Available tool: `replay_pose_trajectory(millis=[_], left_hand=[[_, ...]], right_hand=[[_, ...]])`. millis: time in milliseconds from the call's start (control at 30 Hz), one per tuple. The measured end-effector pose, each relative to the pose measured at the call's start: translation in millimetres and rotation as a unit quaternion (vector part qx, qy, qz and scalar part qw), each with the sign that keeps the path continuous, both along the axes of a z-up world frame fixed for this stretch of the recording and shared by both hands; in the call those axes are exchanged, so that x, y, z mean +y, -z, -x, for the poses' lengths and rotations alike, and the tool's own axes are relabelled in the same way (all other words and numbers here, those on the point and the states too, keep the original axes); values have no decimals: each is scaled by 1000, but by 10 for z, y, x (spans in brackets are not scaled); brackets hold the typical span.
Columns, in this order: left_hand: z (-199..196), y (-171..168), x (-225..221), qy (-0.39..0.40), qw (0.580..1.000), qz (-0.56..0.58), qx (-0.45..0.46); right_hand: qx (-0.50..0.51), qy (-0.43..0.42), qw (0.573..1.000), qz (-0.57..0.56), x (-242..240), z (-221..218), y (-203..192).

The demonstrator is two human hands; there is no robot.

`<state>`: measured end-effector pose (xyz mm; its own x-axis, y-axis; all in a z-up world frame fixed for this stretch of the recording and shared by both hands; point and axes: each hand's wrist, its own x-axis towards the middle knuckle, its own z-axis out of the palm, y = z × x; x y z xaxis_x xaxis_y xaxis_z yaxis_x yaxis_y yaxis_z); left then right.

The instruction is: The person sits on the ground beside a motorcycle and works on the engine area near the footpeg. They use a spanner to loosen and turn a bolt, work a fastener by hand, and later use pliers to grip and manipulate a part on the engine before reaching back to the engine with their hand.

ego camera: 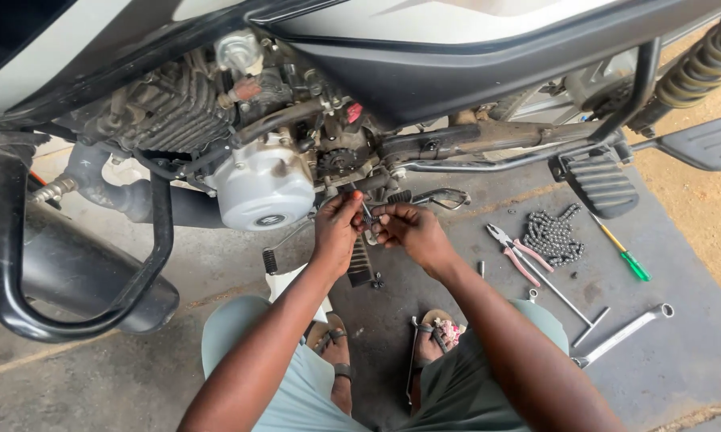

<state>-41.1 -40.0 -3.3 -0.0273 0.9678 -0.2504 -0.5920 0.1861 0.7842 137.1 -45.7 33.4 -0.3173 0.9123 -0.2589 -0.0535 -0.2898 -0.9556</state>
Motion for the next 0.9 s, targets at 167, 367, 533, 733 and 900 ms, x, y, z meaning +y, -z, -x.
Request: replay_pose_trajectory(millis=[167,367,533,733,900], left_hand=[[36,104,93,-36,999,11,7],[-37,94,171,-93,995,9,-18],[-101,93,162,-131,991,17,-17],[-107,101,171,-142,988,40,51],[-112,295,187,-148,989,-3,18]], right_hand=[[-82,7,991,-105,-35,252,-21],[-144,39,977,-154,8,394,-55],[-164,42,974,-148,65,397,12],[-154,63,979,-115,117,341,149],[46,64,996,49,142,314,177]])
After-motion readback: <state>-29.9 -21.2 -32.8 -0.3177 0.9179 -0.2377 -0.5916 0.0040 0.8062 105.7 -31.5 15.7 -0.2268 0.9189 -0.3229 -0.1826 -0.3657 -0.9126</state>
